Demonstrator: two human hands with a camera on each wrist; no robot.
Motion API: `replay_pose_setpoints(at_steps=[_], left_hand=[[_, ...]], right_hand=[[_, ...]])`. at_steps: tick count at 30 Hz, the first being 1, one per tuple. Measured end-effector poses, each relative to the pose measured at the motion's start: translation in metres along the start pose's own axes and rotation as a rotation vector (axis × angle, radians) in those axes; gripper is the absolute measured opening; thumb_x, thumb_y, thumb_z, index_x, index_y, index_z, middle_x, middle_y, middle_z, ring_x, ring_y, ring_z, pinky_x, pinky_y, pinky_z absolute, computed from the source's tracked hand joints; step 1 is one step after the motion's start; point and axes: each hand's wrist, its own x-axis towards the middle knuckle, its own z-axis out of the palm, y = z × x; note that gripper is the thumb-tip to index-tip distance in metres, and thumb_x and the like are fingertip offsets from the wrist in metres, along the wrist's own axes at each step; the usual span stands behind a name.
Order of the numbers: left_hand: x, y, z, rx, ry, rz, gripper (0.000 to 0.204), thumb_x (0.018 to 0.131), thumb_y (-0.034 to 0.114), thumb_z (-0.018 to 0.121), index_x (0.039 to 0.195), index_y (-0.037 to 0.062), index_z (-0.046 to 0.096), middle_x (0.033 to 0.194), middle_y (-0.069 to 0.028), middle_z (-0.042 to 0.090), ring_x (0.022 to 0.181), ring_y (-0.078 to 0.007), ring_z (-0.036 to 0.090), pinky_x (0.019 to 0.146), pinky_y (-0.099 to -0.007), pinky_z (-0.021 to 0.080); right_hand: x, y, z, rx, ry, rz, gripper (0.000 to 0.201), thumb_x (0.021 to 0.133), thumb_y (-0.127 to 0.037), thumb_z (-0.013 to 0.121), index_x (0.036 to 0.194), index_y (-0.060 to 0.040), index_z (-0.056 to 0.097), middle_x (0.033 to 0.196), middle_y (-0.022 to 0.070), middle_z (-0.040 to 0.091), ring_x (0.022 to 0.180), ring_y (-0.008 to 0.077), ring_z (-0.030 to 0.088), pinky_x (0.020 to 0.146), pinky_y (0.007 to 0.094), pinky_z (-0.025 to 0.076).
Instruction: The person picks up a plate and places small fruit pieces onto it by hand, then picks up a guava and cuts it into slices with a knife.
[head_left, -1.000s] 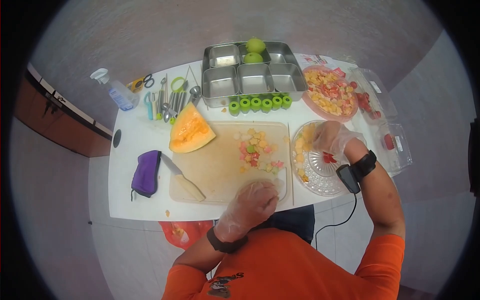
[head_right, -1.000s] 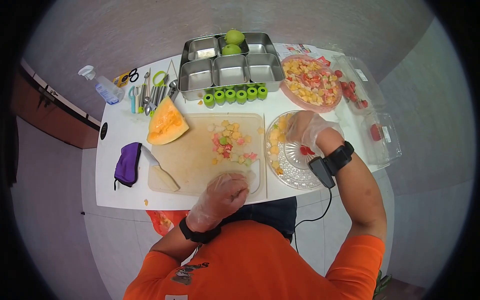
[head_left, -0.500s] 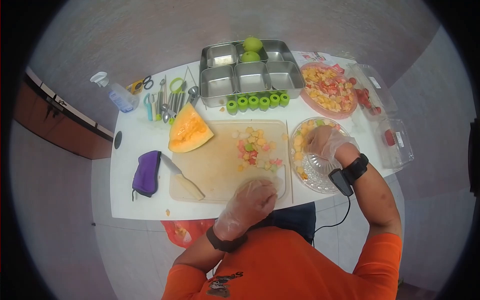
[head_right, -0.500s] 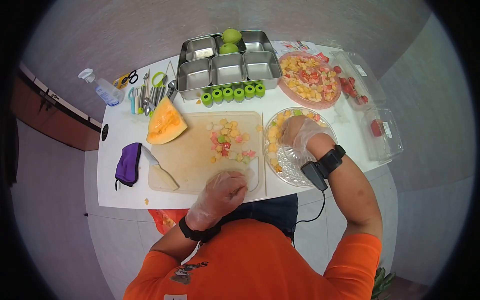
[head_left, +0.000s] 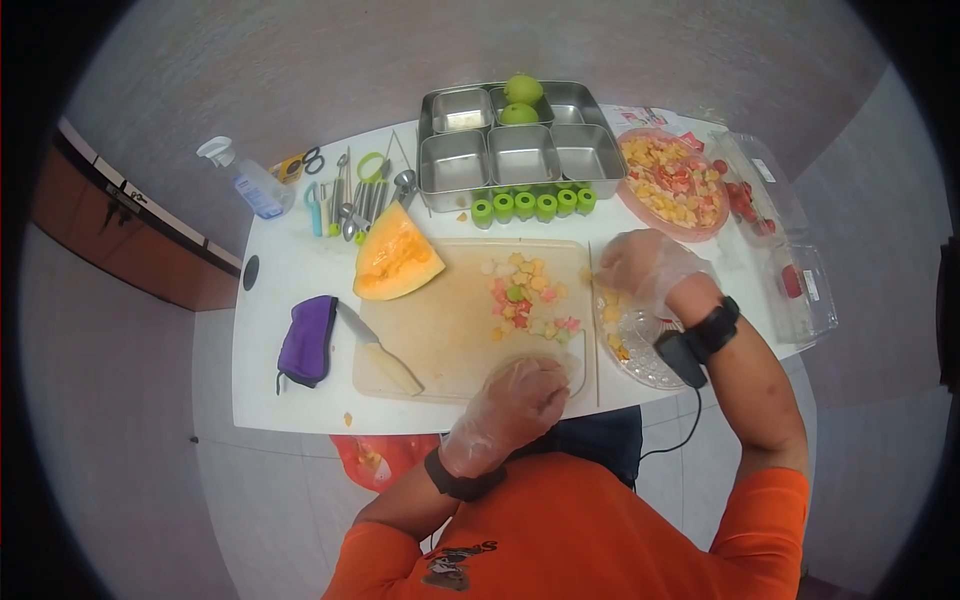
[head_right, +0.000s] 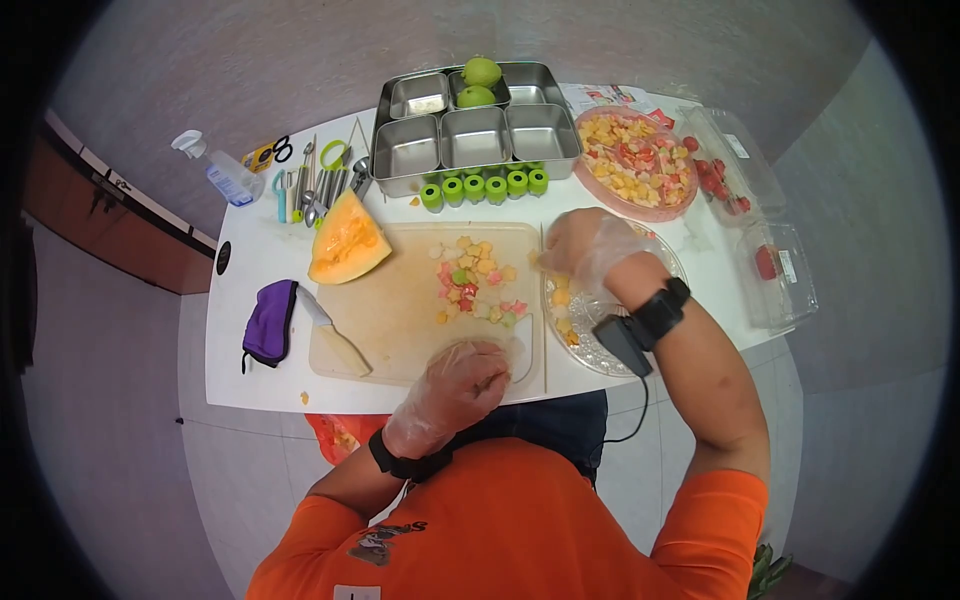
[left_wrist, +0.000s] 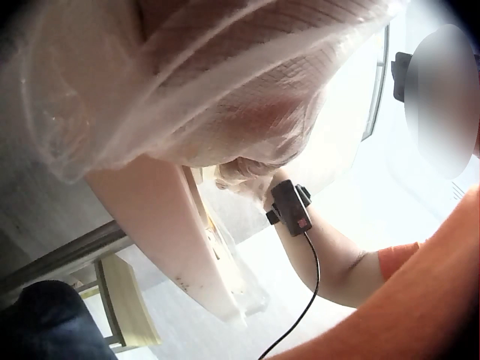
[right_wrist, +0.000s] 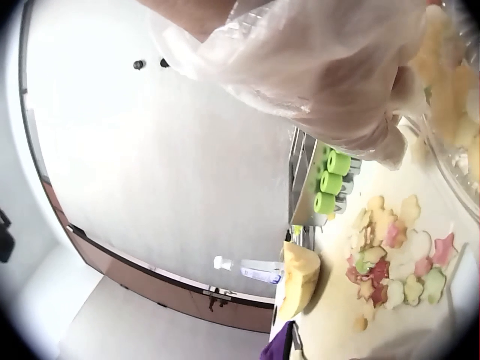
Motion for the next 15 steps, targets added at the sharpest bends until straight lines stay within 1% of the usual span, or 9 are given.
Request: replay_pose_setpoints(at_steps=[1,3,4,6,10,12,15], left_hand=[[-0.001,0.001,0.0,0.001,0.002,0.0,0.014,0.076,0.003,0.071,0.089,0.0075,0.066,0.093,-0.0075,0.067,0.082,-0.0294,0.064,0.075,-0.0382,0.052],[-0.001,0.001,0.0,0.018,0.013,-0.008,0.013,0.076,0.004,0.071,0.087,0.0072,0.066,0.093,-0.0076,0.067,0.083,-0.0294,0.064,0.075,-0.0379,0.052],[-0.001,0.001,0.0,0.023,0.018,-0.008,0.013,0.076,0.004,0.071,0.087,0.0072,0.066,0.093,-0.0076,0.067,0.083,-0.0294,0.064,0.075,-0.0379,0.052],[-0.001,0.001,0.0,0.012,0.035,-0.004,0.011,0.076,0.004,0.071,0.085,0.0069,0.066,0.092,-0.0076,0.067,0.083,-0.0293,0.064,0.074,-0.0381,0.052],[0.001,0.003,-0.004,0.009,0.028,-0.017,0.011,0.076,0.004,0.071,0.085,0.0069,0.066,0.09,-0.0076,0.067,0.082,-0.0289,0.064,0.074,-0.0383,0.052],[0.002,0.003,-0.005,0.017,-0.03,-0.037,0.011,0.076,0.004,0.071,0.085,0.0071,0.066,0.089,-0.0074,0.066,0.081,-0.0287,0.064,0.074,-0.0385,0.052],[0.001,0.002,-0.003,0.013,-0.014,-0.022,0.011,0.076,0.004,0.071,0.085,0.0071,0.066,0.089,-0.0073,0.066,0.081,-0.0287,0.064,0.074,-0.0384,0.052]], right_hand=[[0.009,-0.002,0.005,-0.001,0.0,-0.002,0.033,0.077,-0.038,0.072,0.088,-0.0065,0.075,0.087,0.0179,0.072,0.085,0.0327,0.069,0.078,0.0411,0.054],[0.027,-0.01,0.013,-0.166,-0.099,-0.007,0.033,0.077,-0.037,0.071,0.09,-0.0069,0.076,0.089,0.0192,0.071,0.087,0.0353,0.069,0.079,0.042,0.054],[0.028,-0.015,0.011,-0.168,-0.096,-0.014,0.033,0.077,-0.037,0.071,0.09,-0.0069,0.076,0.089,0.0192,0.071,0.087,0.0353,0.069,0.079,0.042,0.054],[0.027,-0.025,0.005,-0.227,-0.143,-0.022,0.034,0.077,-0.031,0.07,0.094,-0.0016,0.075,0.096,0.0229,0.071,0.092,0.0356,0.07,0.082,0.0406,0.055],[0.034,-0.026,0.011,-0.261,-0.124,-0.02,0.03,0.078,-0.027,0.068,0.092,-0.0012,0.075,0.096,0.0226,0.071,0.093,0.0354,0.07,0.082,0.0405,0.055],[0.037,-0.021,0.017,-0.28,-0.104,-0.05,0.028,0.078,-0.024,0.068,0.092,-0.0014,0.075,0.096,0.0228,0.071,0.093,0.0358,0.07,0.081,0.0408,0.055],[0.039,-0.015,0.023,-0.262,-0.077,-0.052,0.028,0.077,-0.024,0.068,0.092,-0.0016,0.075,0.096,0.0233,0.071,0.093,0.0363,0.07,0.081,0.041,0.055]])
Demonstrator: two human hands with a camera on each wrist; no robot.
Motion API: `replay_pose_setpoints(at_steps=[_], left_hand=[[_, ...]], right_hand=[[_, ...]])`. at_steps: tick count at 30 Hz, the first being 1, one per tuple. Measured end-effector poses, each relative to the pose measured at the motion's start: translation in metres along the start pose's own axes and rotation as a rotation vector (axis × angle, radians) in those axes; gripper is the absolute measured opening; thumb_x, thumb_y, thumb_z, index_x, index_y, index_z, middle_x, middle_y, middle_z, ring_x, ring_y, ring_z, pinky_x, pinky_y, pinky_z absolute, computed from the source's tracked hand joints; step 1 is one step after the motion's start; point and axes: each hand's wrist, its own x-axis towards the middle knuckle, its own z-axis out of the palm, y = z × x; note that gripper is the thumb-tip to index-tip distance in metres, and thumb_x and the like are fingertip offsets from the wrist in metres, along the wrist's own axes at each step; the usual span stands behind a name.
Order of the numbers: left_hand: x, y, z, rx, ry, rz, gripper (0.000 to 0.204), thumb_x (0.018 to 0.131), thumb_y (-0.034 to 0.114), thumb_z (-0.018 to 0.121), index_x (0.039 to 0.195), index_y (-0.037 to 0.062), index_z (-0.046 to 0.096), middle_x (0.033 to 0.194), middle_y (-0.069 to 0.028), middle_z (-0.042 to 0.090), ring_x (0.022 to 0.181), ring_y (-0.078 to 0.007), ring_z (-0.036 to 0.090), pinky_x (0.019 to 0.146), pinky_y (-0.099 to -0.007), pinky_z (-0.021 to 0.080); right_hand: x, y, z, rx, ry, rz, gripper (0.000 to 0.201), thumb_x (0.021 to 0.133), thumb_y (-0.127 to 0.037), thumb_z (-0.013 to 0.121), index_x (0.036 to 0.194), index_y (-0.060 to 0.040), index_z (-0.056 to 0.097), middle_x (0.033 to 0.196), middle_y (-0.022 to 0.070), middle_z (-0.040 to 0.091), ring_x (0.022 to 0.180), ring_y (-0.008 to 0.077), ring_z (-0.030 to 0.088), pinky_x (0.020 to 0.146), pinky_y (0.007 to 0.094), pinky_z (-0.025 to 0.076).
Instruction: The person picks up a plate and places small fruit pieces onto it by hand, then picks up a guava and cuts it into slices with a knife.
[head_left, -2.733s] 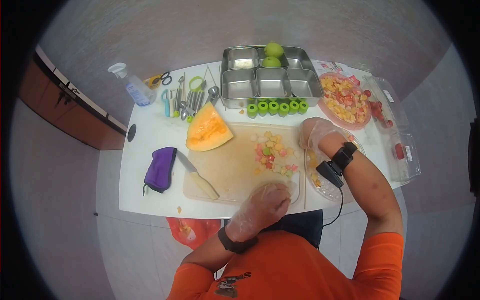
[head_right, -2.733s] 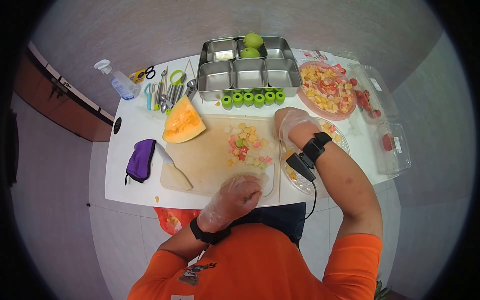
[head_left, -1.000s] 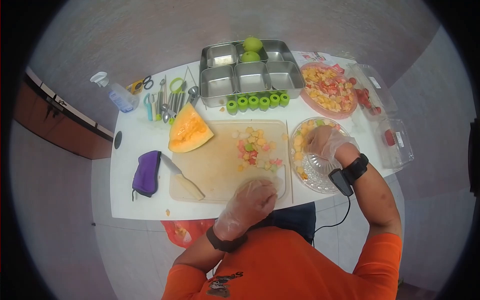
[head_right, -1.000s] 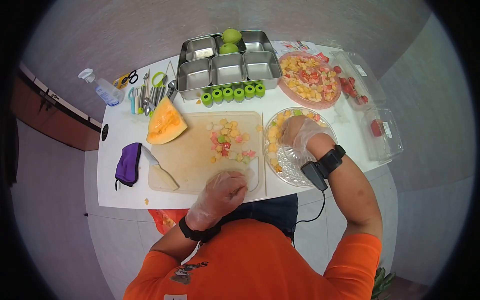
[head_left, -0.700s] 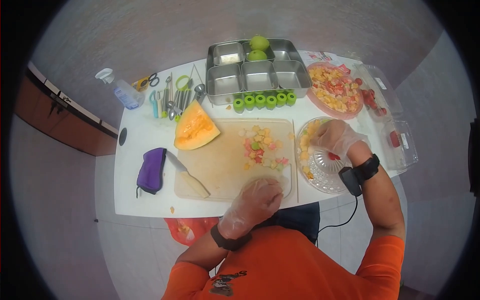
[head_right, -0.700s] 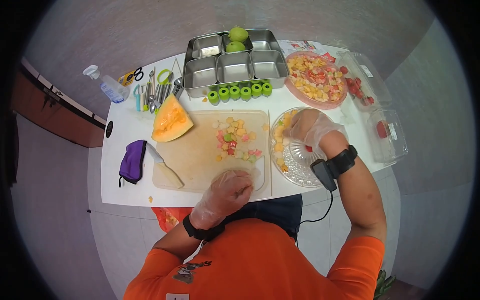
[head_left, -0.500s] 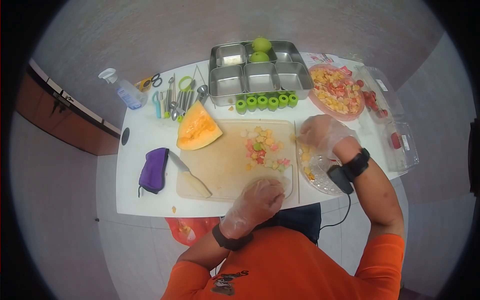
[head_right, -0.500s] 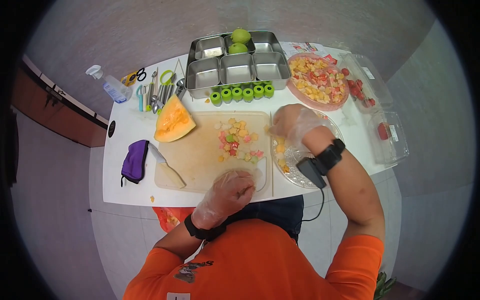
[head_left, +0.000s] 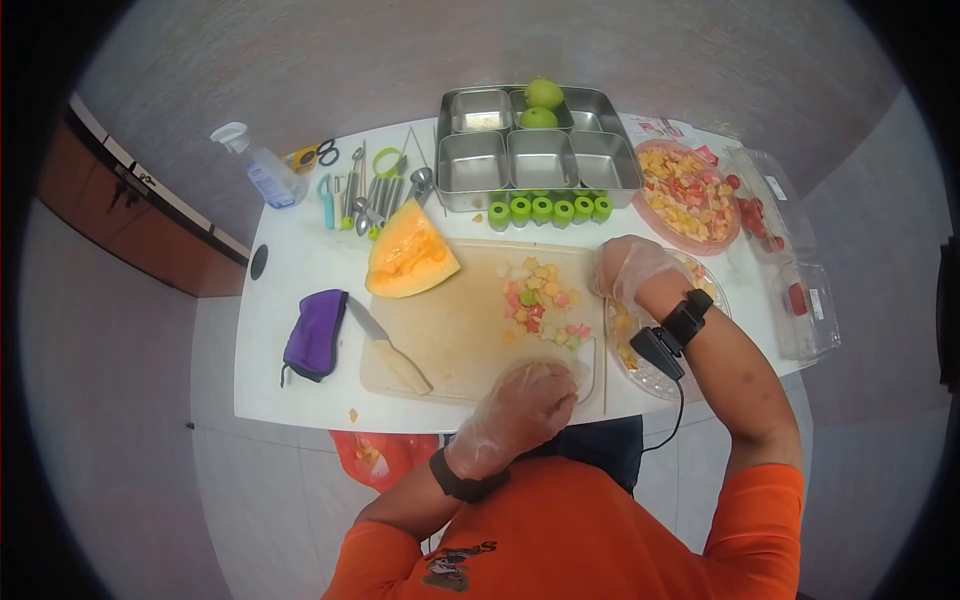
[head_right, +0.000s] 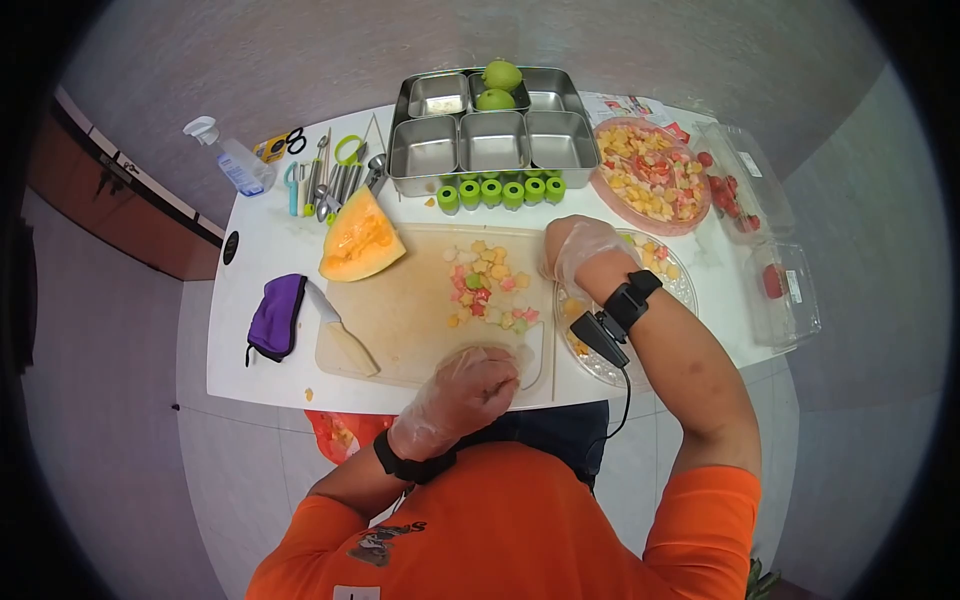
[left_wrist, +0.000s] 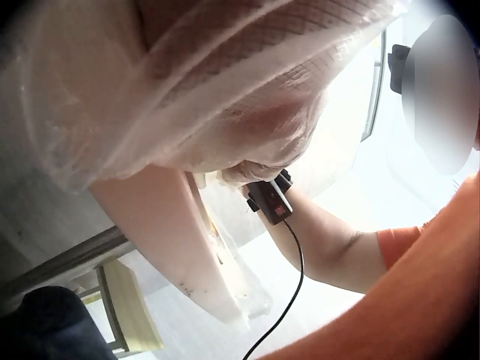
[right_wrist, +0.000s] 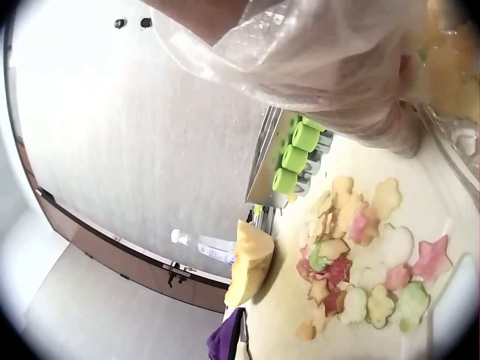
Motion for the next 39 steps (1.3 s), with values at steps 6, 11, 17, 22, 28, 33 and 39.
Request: replay_pose_setpoints(at_steps=[6,11,17,22,28,33,39], left_hand=[[-0.002,-0.001,0.001,-0.002,0.021,0.003,0.011,0.076,0.004,0.071,0.085,0.007,0.066,0.091,-0.0073,0.066,0.082,-0.0288,0.064,0.074,-0.0385,0.052],[-0.002,0.0,0.002,0.001,0.014,0.005,0.011,0.076,0.004,0.071,0.085,0.0069,0.066,0.091,-0.0075,0.066,0.082,-0.029,0.064,0.073,-0.0386,0.052],[-0.001,0.0,0.002,0.0,0.01,-0.006,0.01,0.076,0.004,0.071,0.084,0.0064,0.066,0.089,-0.0079,0.066,0.081,-0.0293,0.064,0.072,-0.0386,0.052],[-0.001,0.0,0.003,0.001,0.017,-0.003,0.01,0.076,0.004,0.071,0.084,0.0066,0.066,0.088,-0.0077,0.066,0.081,-0.0293,0.064,0.072,-0.0386,0.052],[-0.001,0.0,0.002,0.007,0.031,0.007,0.011,0.076,0.003,0.071,0.084,0.0068,0.066,0.088,-0.0072,0.066,0.081,-0.029,0.064,0.073,-0.0385,0.052],[-0.001,0.001,0.002,0.007,0.027,0.004,0.011,0.076,0.004,0.071,0.085,0.0072,0.066,0.089,-0.007,0.066,0.081,-0.0287,0.064,0.074,-0.0382,0.052],[-0.002,0.0,0.002,0.007,0.015,0.006,0.011,0.076,0.004,0.071,0.086,0.0073,0.066,0.089,-0.0072,0.066,0.082,-0.0286,0.064,0.074,-0.0381,0.052]], right_hand=[[0.013,0.006,0.008,0.119,-0.062,0.048,0.028,0.07,-0.029,0.069,0.089,-0.0086,0.076,0.089,0.0189,0.071,0.086,0.0357,0.069,0.078,0.041,0.054],[0.014,0.002,0.009,0.166,-0.033,-0.018,0.027,0.07,-0.029,0.07,0.088,-0.0099,0.076,0.088,0.0179,0.072,0.085,0.0342,0.069,0.079,0.0393,0.054],[-0.01,-0.003,-0.024,0.14,-0.026,-0.007,0.031,0.073,-0.027,0.069,0.089,-0.0014,0.075,0.094,0.0221,0.071,0.089,0.0368,0.069,0.08,0.0402,0.055],[-0.014,-0.005,-0.016,-0.009,-0.048,0.023,0.027,0.076,-0.024,0.069,0.089,-0.0009,0.075,0.093,0.0228,0.071,0.088,0.0369,0.07,0.078,0.0408,0.055],[-0.011,-0.004,-0.015,0.069,-0.021,0.044,0.027,0.077,-0.021,0.066,0.091,-0.0001,0.075,0.094,0.025,0.07,0.09,0.0373,0.07,0.079,0.0415,0.055],[-0.015,-0.01,-0.021,0.132,-0.034,0.106,0.029,0.078,-0.022,0.064,0.094,0.0002,0.074,0.098,0.025,0.07,0.092,0.0374,0.07,0.081,0.0411,0.055],[-0.006,-0.008,-0.017,0.149,-0.08,0.106,0.034,0.077,-0.026,0.067,0.095,0.0006,0.074,0.098,0.0247,0.07,0.092,0.036,0.07,0.081,0.0402,0.055]])
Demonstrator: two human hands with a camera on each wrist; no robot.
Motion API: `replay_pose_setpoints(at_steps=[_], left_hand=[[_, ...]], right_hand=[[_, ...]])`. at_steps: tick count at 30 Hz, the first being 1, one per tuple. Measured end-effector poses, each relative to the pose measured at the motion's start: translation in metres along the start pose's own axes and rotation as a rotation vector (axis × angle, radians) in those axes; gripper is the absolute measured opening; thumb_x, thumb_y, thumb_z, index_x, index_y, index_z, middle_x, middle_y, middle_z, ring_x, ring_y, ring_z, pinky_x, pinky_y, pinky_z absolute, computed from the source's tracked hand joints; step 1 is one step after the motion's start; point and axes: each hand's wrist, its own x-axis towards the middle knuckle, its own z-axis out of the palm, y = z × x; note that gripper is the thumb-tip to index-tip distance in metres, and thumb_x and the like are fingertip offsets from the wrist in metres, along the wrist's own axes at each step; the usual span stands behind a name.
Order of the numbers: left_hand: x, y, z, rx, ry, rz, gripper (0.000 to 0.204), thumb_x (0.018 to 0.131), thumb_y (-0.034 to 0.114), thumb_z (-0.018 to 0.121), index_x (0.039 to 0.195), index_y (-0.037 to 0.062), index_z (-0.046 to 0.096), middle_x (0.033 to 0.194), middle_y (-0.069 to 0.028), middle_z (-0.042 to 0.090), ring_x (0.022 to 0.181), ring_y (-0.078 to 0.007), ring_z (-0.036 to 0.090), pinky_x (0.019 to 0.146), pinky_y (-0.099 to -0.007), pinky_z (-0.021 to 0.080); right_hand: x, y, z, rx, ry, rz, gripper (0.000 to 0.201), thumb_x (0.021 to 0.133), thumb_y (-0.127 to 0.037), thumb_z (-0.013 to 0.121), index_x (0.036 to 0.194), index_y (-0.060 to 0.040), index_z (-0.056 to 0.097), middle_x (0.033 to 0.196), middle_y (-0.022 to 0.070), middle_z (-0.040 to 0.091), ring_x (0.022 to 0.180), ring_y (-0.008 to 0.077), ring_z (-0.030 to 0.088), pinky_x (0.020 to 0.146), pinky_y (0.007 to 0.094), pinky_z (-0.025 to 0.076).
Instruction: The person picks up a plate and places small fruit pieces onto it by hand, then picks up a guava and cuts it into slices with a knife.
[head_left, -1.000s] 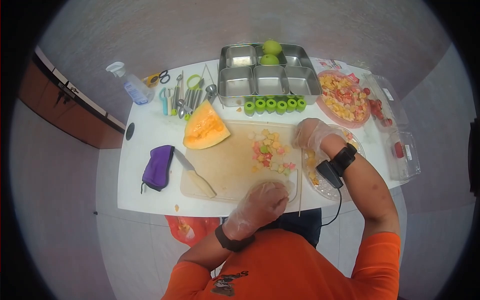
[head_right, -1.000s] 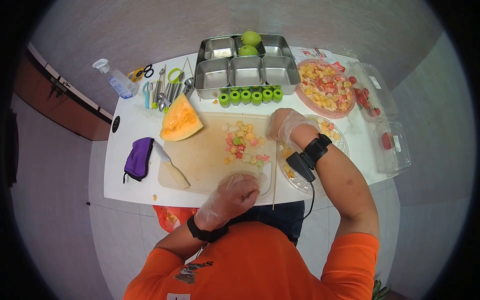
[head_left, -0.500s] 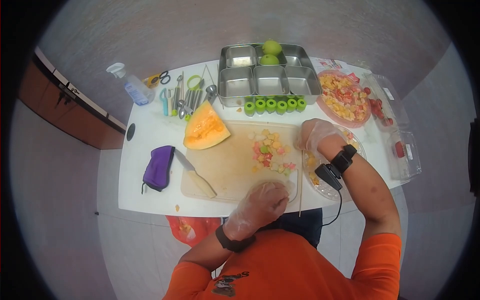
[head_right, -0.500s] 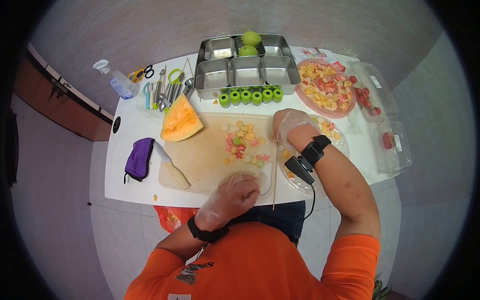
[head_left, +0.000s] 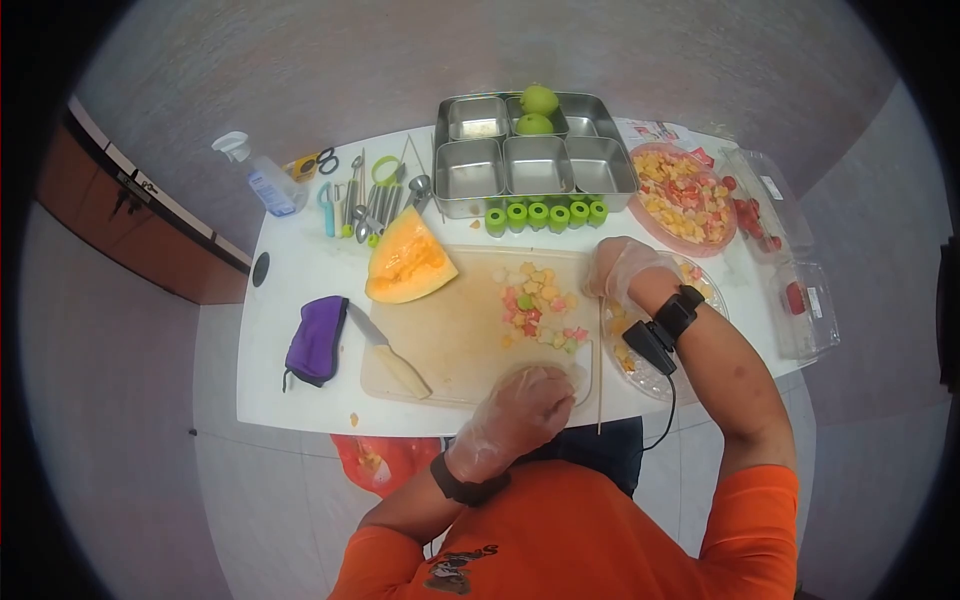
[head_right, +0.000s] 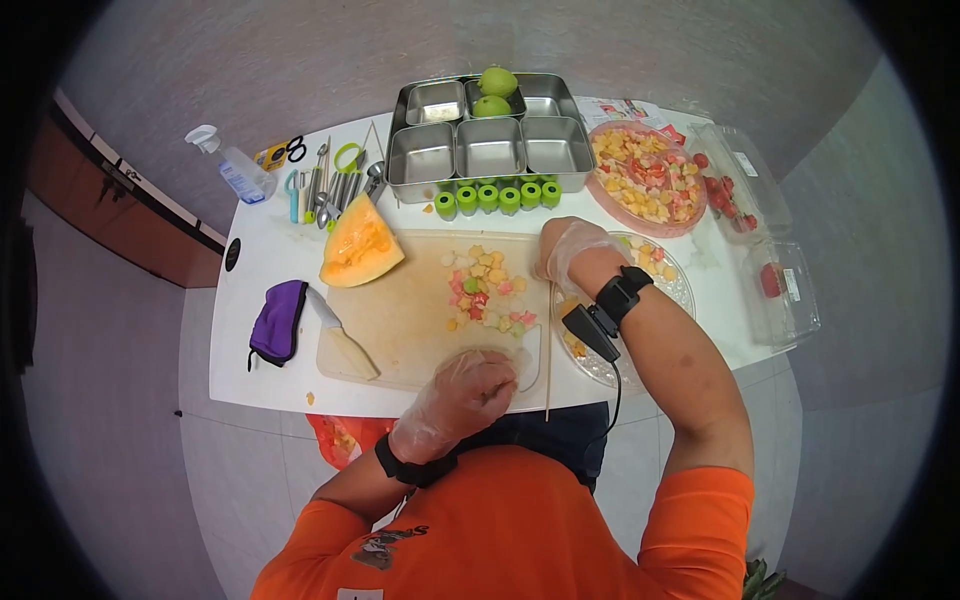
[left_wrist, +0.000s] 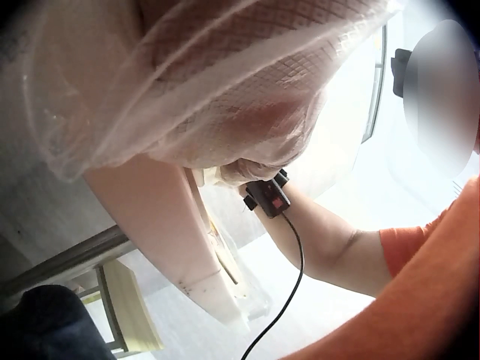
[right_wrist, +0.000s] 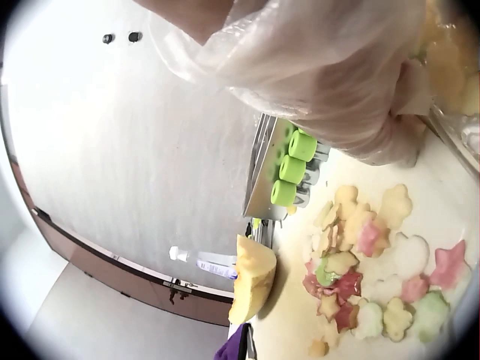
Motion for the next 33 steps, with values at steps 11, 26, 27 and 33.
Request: replay_pose_setpoints(at_steps=[11,26,27,33], left_hand=[[0.001,0.001,-0.002,-0.006,-0.007,-0.001,0.012,0.076,0.004,0.072,0.086,0.0076,0.067,0.09,-0.0067,0.066,0.083,-0.0282,0.064,0.074,-0.0377,0.052],[0.002,0.001,-0.001,-0.002,-0.034,0.009,0.013,0.076,0.004,0.071,0.088,0.0074,0.066,0.09,-0.0076,0.066,0.08,-0.03,0.063,0.072,-0.0387,0.051],[0.002,0.002,-0.001,-0.005,-0.045,-0.004,0.014,0.076,0.003,0.071,0.088,0.0074,0.066,0.09,-0.0077,0.066,0.08,-0.0301,0.063,0.072,-0.0389,0.051],[0.001,-0.001,0.001,-0.011,-0.034,0.012,0.014,0.075,0.003,0.07,0.088,0.0076,0.066,0.09,-0.0081,0.066,0.081,-0.0301,0.063,0.073,-0.0387,0.051]], right_hand=[[-0.024,0.045,-0.01,0.21,0.148,-0.131,0.029,0.072,-0.031,0.077,0.08,-0.0042,0.073,0.071,0.0117,0.069,0.065,0.0202,0.065,0.066,0.0333,0.053],[-0.054,0.072,0.06,0.384,0.114,0.133,0.034,0.081,-0.037,0.067,0.09,-0.0051,0.074,0.089,0.0215,0.07,0.085,0.0363,0.068,0.081,0.0405,0.054],[-0.054,0.07,0.059,0.341,0.12,0.129,0.034,0.083,-0.037,0.064,0.09,-0.0054,0.074,0.089,0.0222,0.07,0.085,0.0372,0.067,0.081,0.0417,0.053],[-0.054,0.064,0.063,0.123,0.152,0.095,0.036,0.089,-0.035,0.056,0.09,-0.0037,0.074,0.091,0.0224,0.07,0.087,0.0387,0.067,0.082,0.0452,0.053]])
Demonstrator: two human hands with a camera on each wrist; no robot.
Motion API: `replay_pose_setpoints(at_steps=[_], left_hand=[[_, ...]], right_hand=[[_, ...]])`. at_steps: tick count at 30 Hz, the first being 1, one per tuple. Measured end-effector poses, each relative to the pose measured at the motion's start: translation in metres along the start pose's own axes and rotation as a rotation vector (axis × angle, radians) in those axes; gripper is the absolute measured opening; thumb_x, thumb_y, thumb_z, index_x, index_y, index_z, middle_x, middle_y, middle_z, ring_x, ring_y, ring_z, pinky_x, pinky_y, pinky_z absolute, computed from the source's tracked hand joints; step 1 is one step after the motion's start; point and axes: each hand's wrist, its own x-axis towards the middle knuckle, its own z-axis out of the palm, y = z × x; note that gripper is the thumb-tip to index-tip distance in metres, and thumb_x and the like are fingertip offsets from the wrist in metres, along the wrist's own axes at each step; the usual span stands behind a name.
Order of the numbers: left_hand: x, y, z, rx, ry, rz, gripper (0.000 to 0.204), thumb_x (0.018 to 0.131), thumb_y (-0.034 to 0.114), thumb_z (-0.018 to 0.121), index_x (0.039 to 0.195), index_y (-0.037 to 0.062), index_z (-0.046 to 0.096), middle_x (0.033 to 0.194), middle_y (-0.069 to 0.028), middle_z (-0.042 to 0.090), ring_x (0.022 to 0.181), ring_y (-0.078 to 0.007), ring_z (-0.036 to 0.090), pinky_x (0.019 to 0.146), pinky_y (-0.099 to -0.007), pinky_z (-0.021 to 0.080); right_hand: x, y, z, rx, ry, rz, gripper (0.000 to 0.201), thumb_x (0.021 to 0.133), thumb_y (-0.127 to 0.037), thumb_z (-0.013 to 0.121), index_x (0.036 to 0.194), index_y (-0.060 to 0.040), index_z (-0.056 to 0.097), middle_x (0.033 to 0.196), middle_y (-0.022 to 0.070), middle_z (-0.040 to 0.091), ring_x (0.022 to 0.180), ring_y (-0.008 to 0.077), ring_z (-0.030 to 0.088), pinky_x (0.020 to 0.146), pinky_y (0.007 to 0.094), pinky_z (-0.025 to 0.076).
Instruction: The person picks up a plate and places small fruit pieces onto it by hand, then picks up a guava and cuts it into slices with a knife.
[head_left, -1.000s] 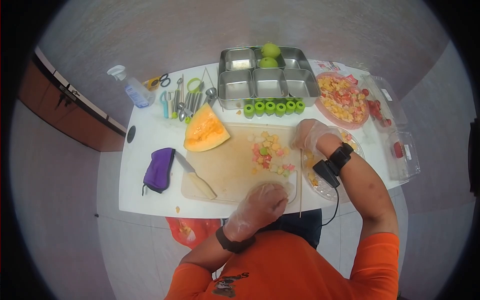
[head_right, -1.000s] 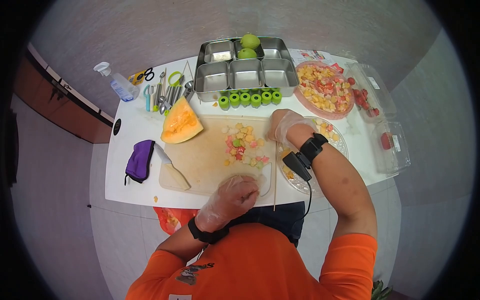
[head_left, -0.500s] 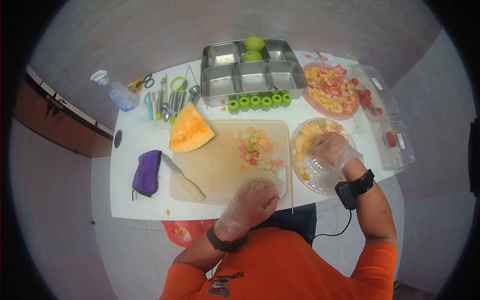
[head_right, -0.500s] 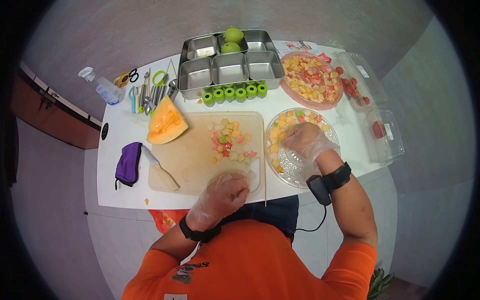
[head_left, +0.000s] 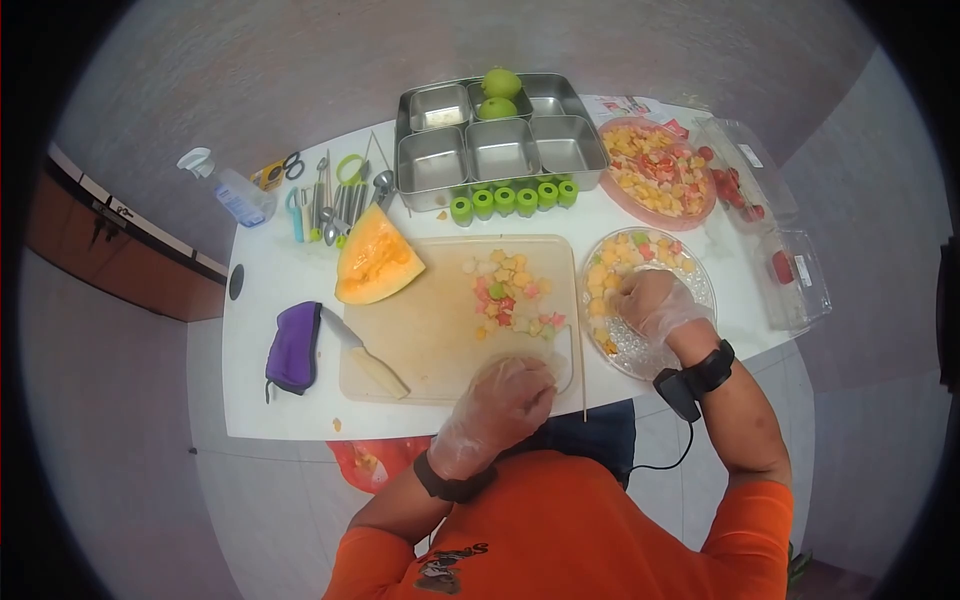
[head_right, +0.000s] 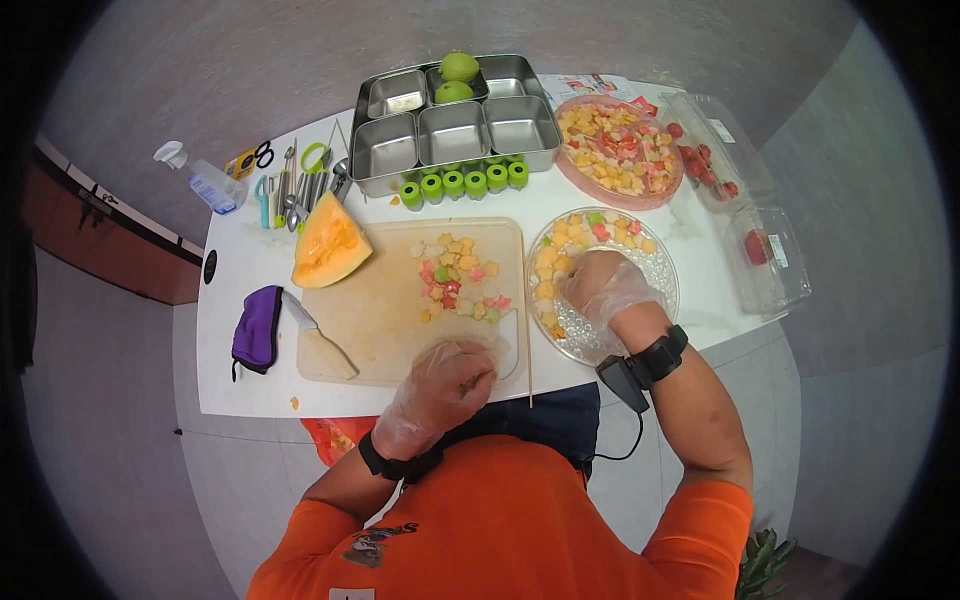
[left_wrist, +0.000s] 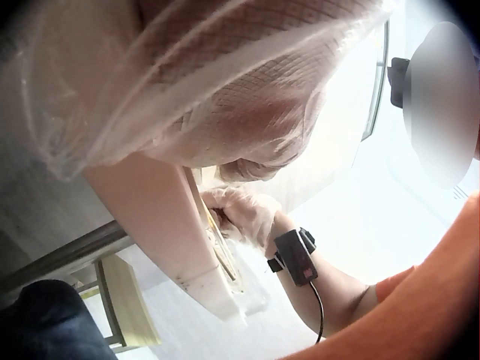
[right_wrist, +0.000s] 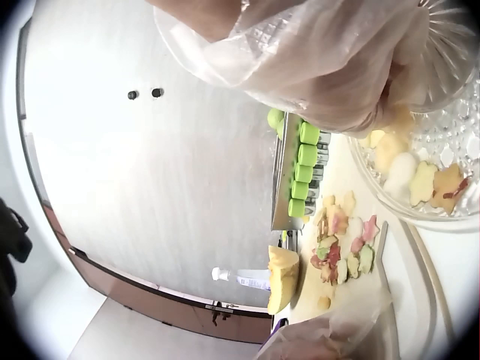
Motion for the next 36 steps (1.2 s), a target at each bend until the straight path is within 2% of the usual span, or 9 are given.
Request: replay_pose_setpoints(at_steps=[7,10,14,18,22,26,28,34,36], left_hand=[[0.001,0.003,-0.002,0.024,-0.012,-0.007,0.013,0.075,0.004,0.07,0.087,0.0076,0.066,0.091,-0.0083,0.067,0.08,-0.0303,0.063,0.073,-0.0385,0.051],[0.002,0.002,0.0,0.03,0.001,-0.005,0.013,0.075,0.005,0.071,0.087,0.0077,0.066,0.091,-0.0082,0.067,0.079,-0.0299,0.062,0.073,-0.0383,0.051],[0.003,0.005,-0.003,0.008,0.012,-0.058,0.016,0.075,0.006,0.072,0.09,0.0076,0.067,0.092,-0.0085,0.068,0.079,-0.0288,0.063,0.071,-0.038,0.052],[0.01,0.014,-0.028,0.0,-0.011,-0.2,0.024,0.076,0.009,0.076,0.098,0.008,0.068,0.092,-0.0096,0.068,0.075,-0.0277,0.063,0.069,-0.0373,0.052],[0.042,0.006,-0.06,0.06,-0.016,-0.288,0.032,0.075,0.011,0.078,0.105,0.0081,0.069,0.091,-0.011,0.067,0.074,-0.0279,0.063,0.069,-0.0365,0.052],[0.072,-0.006,-0.052,0.262,-0.201,-0.235,0.037,0.077,0.017,0.077,0.111,0.0064,0.067,0.099,-0.014,0.067,0.08,-0.031,0.063,0.074,-0.0392,0.053],[0.078,-0.015,-0.03,0.301,-0.341,0.041,0.037,0.082,0.022,0.071,0.116,0.007,0.065,0.101,-0.0143,0.065,0.089,-0.0329,0.063,0.081,-0.0429,0.052],[0.102,-0.011,-0.003,0.714,-0.77,0.047,0.03,0.081,0.015,0.062,0.11,0.0069,0.066,0.094,-0.015,0.062,0.094,-0.0344,0.063,0.082,-0.0451,0.051],[0.099,-0.01,-0.001,0.72,-0.755,0.051,0.029,0.08,0.015,0.062,0.107,0.0068,0.065,0.094,-0.0151,0.063,0.093,-0.0342,0.063,0.081,-0.0452,0.051]], right_hand=[[-0.027,-0.003,-0.032,0.127,0.01,0.012,0.039,0.089,-0.039,0.058,0.09,-0.0033,0.074,0.092,0.0236,0.069,0.087,0.0407,0.066,0.083,0.0456,0.052],[-0.054,0.012,-0.044,0.365,0.106,0.061,0.036,0.088,-0.037,0.064,0.09,-0.0031,0.074,0.084,0.0187,0.071,0.079,0.0318,0.068,0.075,0.0401,0.053],[-0.095,0.038,-0.033,1.002,0.388,0.013,0.019,0.089,-0.019,0.068,0.08,-0.0024,0.07,0.067,-0.0014,0.059,0.064,0.0055,0.052,0.058,0.0217,0.042],[-0.092,0.09,0.009,1.234,0.614,0.209,0.017,0.089,-0.017,0.067,0.077,-0.0053,0.064,0.069,-0.0045,0.053,0.058,0.0049,0.043,0.053,0.0217,0.034],[-0.097,0.089,0.021,1.5,0.835,0.37,0.014,0.092,-0.012,0.064,0.079,-0.006,0.062,0.07,-0.0054,0.051,0.058,0.0045,0.04,0.053,0.0212,0.031],[-0.113,0.071,0.036,1.444,0.836,0.268,0.01,0.091,-0.009,0.062,0.082,-0.0048,0.066,0.069,-0.006,0.053,0.057,0.0035,0.041,0.052,0.0204,0.031],[-0.121,0.058,0.038,1.385,0.714,0.128,0.009,0.09,-0.007,0.065,0.081,-0.0036,0.065,0.071,-0.005,0.054,0.06,0.0033,0.043,0.054,0.0202,0.034],[-0.141,0.034,0.037,1.346,0.575,-0.029,0.012,0.087,-0.004,0.07,0.077,-0.0022,0.063,0.072,-0.0014,0.054,0.064,0.0075,0.05,0.06,0.0232,0.042],[-0.146,0.027,0.031,1.387,0.517,-0.035,0.012,0.086,-0.004,0.071,0.077,-0.0013,0.063,0.072,0.0,0.055,0.064,0.0083,0.051,0.06,0.0238,0.042]])
